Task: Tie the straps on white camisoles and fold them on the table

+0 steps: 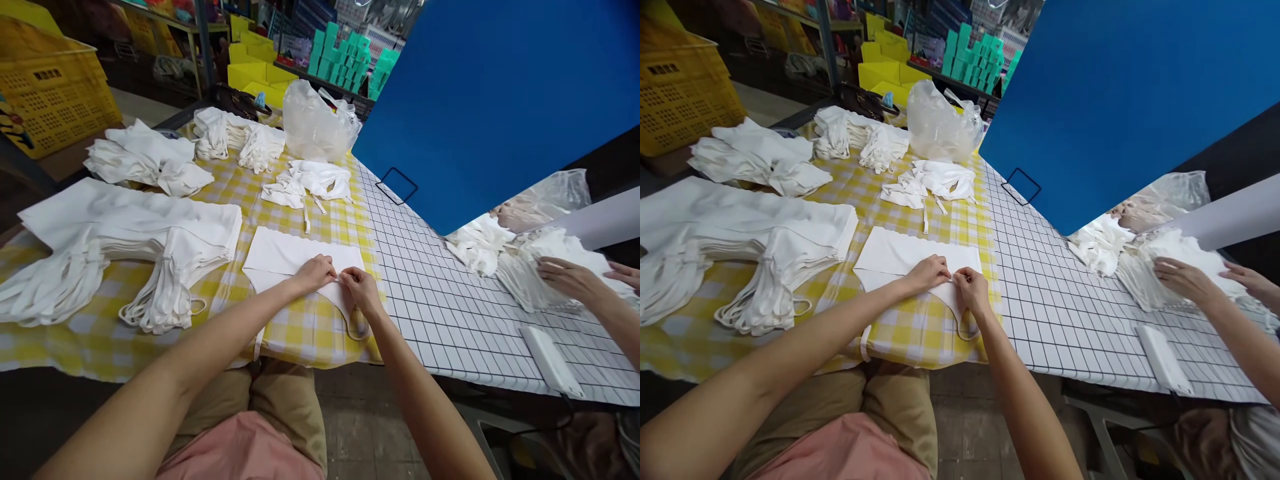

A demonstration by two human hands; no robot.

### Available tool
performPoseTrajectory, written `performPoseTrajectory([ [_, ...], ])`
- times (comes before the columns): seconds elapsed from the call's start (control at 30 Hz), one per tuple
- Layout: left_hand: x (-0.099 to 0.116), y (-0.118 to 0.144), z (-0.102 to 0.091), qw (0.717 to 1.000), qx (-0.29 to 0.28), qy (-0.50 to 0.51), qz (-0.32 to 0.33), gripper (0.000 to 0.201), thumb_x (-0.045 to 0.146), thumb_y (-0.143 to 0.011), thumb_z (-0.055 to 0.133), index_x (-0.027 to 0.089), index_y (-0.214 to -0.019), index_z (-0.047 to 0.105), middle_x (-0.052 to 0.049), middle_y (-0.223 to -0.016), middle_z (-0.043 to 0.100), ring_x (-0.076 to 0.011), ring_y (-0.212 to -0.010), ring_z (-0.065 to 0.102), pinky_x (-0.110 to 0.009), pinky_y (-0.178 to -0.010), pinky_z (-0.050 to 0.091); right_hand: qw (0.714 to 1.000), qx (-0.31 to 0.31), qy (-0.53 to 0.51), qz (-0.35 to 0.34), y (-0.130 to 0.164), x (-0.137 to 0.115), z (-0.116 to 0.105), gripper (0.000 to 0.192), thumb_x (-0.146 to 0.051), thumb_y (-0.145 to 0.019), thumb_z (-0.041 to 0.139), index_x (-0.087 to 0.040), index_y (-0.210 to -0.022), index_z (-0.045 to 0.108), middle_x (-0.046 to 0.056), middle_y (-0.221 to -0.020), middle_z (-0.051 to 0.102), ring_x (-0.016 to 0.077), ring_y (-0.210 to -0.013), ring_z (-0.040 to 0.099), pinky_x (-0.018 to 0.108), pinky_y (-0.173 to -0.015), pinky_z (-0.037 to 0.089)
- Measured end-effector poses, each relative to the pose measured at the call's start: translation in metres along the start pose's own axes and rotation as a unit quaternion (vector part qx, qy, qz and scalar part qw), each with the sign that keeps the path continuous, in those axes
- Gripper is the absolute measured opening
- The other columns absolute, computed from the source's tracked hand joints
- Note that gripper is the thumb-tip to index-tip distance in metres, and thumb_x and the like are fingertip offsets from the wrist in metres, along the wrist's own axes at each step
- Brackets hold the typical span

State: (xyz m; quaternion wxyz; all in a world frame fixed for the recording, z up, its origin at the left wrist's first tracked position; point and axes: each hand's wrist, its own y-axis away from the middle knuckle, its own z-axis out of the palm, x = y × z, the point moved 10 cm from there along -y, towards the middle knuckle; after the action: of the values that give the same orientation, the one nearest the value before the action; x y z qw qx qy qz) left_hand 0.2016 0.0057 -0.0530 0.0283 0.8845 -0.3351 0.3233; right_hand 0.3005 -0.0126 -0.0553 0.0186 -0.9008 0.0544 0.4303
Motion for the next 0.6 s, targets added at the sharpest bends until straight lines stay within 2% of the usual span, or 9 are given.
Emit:
performPoseTrajectory([
  [0.13,-0.007,-0.003,0.000,0.999,-0.002,0.024,-0.021,0.017,0.016,-0.077,0.055,0.018,-0.081,0.071,-0.004,-0.085,0.061,-0.0169,-0.085,0.054,-0.026,-0.078,0.043,0.998,0.026,0.025,-0.047,0.003,-0.015,-0.001,0.017,-0.032,-0.069,0.051,-0.018,-0.067,0.060,0.003,-0.069,0.061,0.0154,-0.063,0.050,0.028,-0.062,0.038],
  [0.23,-0.010,-0.004,0.001,0.999,-0.004,0.038,-0.024,0.018,0.015,-0.076,0.054,0.017,-0.081,0.071,-0.004,-0.084,0.061,-0.0160,-0.083,0.055,-0.025,-0.078,0.042,0.991,0.036,0.074,-0.101,0.005,-0.027,0.002,0.017,-0.029,-0.072,0.049,-0.018,-0.067,0.060,0.004,-0.069,0.061,0.0152,-0.062,0.049,0.028,-0.061,0.037],
  [0.6,-0.009,-0.006,-0.001,0.997,-0.017,0.063,-0.030,0.019,0.010,-0.073,0.050,0.014,-0.074,0.069,-0.004,-0.082,0.061,-0.0147,-0.077,0.056,-0.023,-0.072,0.042,0.972,0.016,0.150,-0.180,0.010,-0.042,0.009,0.020,-0.027,-0.081,0.047,-0.019,-0.074,0.063,0.003,-0.073,0.060,0.0141,-0.061,0.052,0.026,-0.059,0.037],
])
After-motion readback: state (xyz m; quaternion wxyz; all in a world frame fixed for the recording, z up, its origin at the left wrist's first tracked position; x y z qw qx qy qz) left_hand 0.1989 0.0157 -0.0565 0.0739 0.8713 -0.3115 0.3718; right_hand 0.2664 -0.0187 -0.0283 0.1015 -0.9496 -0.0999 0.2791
